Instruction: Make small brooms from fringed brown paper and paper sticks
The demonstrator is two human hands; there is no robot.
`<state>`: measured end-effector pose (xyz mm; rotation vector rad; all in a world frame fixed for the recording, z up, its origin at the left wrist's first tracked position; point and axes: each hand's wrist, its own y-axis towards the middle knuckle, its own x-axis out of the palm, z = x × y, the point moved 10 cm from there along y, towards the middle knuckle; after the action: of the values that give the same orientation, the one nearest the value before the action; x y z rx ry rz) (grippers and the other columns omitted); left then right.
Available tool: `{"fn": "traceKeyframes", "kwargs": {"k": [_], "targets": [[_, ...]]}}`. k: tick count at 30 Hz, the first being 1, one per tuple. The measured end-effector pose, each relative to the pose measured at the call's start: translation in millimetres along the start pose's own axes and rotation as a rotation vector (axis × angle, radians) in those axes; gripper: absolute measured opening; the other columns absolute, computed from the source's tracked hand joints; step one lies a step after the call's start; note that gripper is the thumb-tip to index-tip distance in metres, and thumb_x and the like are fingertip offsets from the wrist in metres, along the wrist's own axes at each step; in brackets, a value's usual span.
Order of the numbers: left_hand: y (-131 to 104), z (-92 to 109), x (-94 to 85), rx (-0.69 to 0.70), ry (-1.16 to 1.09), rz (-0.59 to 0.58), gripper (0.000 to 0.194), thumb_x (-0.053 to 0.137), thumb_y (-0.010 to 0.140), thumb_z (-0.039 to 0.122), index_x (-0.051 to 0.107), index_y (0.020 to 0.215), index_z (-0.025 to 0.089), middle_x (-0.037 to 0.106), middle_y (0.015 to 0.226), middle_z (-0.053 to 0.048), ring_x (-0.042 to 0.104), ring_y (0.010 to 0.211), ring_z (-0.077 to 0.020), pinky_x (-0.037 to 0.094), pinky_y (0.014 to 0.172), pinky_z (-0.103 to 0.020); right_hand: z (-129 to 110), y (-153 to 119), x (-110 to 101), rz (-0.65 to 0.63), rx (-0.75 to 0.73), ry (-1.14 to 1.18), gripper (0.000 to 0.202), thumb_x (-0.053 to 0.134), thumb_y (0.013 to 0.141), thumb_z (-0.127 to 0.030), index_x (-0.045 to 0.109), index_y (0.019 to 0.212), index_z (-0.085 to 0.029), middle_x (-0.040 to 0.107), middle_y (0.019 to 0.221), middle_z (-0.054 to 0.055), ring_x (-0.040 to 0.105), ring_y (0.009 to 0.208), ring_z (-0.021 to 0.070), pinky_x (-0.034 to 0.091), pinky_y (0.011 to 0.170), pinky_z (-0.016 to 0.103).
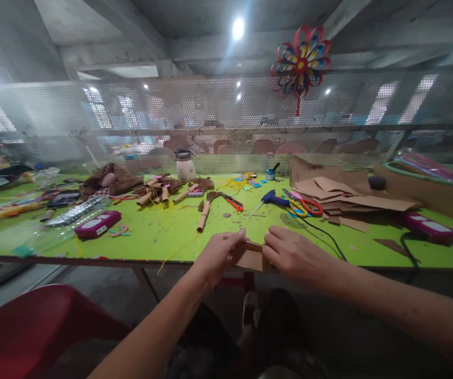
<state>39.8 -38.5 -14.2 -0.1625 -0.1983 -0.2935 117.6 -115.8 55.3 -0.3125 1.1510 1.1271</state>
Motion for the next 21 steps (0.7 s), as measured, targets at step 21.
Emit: {"fn": "traceKeyframes", "kwargs": {"k": [21], "targets": [[-60.3,65.5,18.6,0.692,0.69,0.069,0.014,0.06,0.078,0.026,0.068,0.085,0.017,0.07,0.078,-0.003,0.062,0.07,-0.0128,0.046,0.064,-0.02,52.5,-24.2,5.3,0.127,0.569,1.085,0.023,0.058,0.081,-0.034,0.067,0.073,-0.014,0.062,0.065,0.001,0.053,0.062,0.0109,0.039,0.059,0.022]]}}
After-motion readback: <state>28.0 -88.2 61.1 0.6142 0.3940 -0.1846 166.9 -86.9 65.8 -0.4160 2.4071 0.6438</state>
